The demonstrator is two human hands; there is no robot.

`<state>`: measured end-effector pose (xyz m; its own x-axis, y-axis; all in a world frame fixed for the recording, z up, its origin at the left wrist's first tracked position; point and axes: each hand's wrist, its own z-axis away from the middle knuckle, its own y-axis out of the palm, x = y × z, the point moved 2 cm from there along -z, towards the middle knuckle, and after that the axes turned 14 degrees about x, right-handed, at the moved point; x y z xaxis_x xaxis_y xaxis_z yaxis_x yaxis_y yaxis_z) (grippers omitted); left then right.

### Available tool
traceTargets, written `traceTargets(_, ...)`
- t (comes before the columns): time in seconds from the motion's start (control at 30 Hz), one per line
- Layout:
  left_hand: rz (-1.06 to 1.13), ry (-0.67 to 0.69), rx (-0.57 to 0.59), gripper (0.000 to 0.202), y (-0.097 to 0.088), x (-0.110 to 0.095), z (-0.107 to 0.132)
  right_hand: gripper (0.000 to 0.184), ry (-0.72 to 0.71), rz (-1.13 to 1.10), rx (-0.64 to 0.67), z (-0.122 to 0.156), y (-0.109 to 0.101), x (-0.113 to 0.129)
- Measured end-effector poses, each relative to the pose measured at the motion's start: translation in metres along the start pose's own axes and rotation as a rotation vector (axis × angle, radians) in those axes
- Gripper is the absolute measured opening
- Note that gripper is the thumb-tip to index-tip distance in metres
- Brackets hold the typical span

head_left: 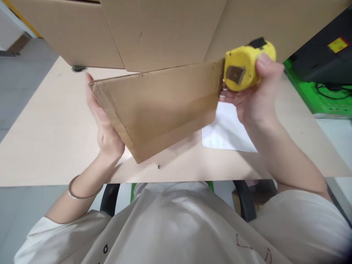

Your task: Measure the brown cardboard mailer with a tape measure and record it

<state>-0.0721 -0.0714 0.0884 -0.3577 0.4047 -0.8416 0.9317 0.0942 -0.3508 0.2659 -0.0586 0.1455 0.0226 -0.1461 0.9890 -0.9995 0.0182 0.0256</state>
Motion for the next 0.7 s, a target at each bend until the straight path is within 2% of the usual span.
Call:
traceTargets(0.07, -0.006, 0.341, -0.009, 0.090, 0.004, -0.014, 0.002, 0.043, 0.017, 0.051, 0.032, -0.028, 0.006, -0.010)
traceTargets(0.13, 0.020, 0.605, 0.036, 0.089, 0.017, -0.022, 0.013, 0.068, 0.043, 0.200, 0.109, -0.053, 0.015, -0.028)
traceTargets(0.2, 0.013, 0.729, 0.066, 0.095, 0.034, -0.023, 0.028, 0.088, 0.031, 0.404, 0.208, -0.070, 0.028, -0.048)
traceTargets(0.27, -0.048, 0.808, 0.074, 0.092, 0.051, -0.020, 0.046, 0.099, 0.005, 0.564, 0.284, -0.077, 0.043, -0.066)
traceTargets(0.37, -0.173, 0.830, 0.061, 0.071, 0.070, -0.013, 0.064, 0.098, -0.003, 0.619, 0.280, -0.076, 0.054, -0.084)
traceTargets(0.5, -0.207, 0.849, 0.102, 0.054, 0.082, -0.007, 0.074, 0.093, -0.033, 0.552, 0.209, -0.078, 0.040, -0.088)
traceTargets(0.63, -0.104, 0.859, 0.157, 0.045, 0.077, -0.010, 0.073, 0.089, -0.024, 0.563, 0.228, -0.083, 0.015, -0.061)
traceTargets(0.7, -0.064, 0.681, 0.220, 0.056, 0.070, -0.013, 0.060, 0.076, 0.015, 0.545, 0.268, -0.082, 0.010, -0.037)
